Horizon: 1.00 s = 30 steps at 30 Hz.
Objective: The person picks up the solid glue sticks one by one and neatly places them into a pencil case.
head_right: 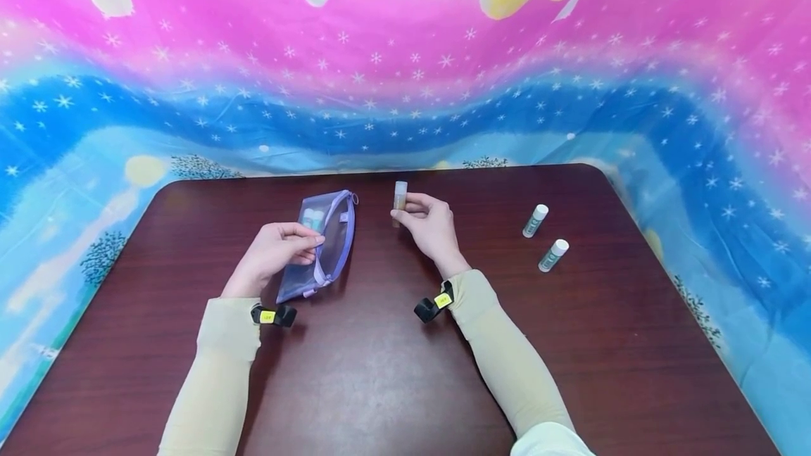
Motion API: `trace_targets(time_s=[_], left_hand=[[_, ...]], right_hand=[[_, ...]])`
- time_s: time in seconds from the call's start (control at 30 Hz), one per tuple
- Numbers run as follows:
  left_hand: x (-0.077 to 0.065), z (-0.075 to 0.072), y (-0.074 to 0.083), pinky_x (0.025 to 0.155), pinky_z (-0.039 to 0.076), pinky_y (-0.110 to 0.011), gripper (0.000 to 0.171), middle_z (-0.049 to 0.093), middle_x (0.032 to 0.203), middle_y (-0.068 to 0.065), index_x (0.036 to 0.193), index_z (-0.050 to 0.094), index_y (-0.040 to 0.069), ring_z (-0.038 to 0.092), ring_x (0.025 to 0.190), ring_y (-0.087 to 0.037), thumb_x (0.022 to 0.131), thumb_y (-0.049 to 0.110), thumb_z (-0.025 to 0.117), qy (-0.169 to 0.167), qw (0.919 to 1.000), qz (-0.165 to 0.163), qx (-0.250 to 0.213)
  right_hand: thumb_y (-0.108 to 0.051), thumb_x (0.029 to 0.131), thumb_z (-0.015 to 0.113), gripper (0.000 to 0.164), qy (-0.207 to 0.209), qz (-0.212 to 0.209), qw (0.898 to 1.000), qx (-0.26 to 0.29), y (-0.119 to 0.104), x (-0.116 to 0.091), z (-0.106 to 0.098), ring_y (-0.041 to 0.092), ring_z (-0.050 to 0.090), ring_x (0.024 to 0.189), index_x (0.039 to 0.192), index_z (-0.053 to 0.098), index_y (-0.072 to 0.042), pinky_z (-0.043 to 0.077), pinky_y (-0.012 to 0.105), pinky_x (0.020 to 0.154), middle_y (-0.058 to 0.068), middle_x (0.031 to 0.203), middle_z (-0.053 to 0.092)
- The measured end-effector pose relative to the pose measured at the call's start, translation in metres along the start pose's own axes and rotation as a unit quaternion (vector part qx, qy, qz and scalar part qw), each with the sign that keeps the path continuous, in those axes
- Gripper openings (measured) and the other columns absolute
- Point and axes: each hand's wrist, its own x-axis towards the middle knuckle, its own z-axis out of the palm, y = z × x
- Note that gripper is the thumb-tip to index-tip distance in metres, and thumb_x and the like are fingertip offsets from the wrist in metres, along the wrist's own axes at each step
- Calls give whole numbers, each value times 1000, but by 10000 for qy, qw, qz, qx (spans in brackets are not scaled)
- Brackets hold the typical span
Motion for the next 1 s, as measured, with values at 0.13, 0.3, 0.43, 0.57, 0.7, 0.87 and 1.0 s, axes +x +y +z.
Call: trace_targets(time_s=[0.13,0.3,0.43,0.57,0.7,0.87,1.0], left_hand=[[0,1,0,70,62,-29,26,73,83,-11,108,72,-10,69,67,-15,92,9,77,-10,10000,41,-33],[-2,0,1,69,62,-29,26,74,84,-11,109,71,-11,69,67,-15,92,9,77,-31,9999,87,-103],[-2,0,1,69,62,-30,26,74,84,-11,108,71,-10,69,67,-15,92,9,77,-19,9999,81,-111],[-1,0,1,69,62,-30,26,74,83,-12,109,71,-11,69,67,-15,92,8,77,-12,9999,63,-91],[-2,1,3,69,62,-30,25,74,83,-12,109,71,-11,69,66,-15,92,7,77,-16,9999,73,-99],[-3,2,4,68,62,-30,24,73,82,-12,108,71,-11,69,66,-15,92,7,76,-39,9999,73,-103],[-3,2,3,68,62,-30,24,73,81,-11,108,71,-12,69,65,-14,92,6,76,-53,9999,82,-110]], right_hand=[[-11,89,81,42,-43,-18,10000,63,1,0,5,24,71,97,129,69,-5,59,32,83,15,110,72],[-9,89,81,40,-84,-66,9997,202,0,0,13,23,72,93,128,70,-5,60,31,80,14,107,73],[-10,89,81,40,-168,-114,9996,213,-1,0,22,23,72,92,127,70,-5,61,33,79,13,105,74],[-15,89,82,42,-270,-70,9996,74,-2,0,28,22,72,94,128,70,-7,60,33,82,11,105,74],[-16,88,83,42,-319,2,9995,78,-1,0,35,21,72,93,128,70,-8,60,33,82,10,104,74],[-12,87,83,41,-353,94,9990,251,1,-1,44,22,73,90,126,71,-5,61,32,79,13,102,73],[-9,87,83,41,-387,133,9986,344,3,-1,52,22,73,87,125,71,-3,61,32,76,14,99,73]])
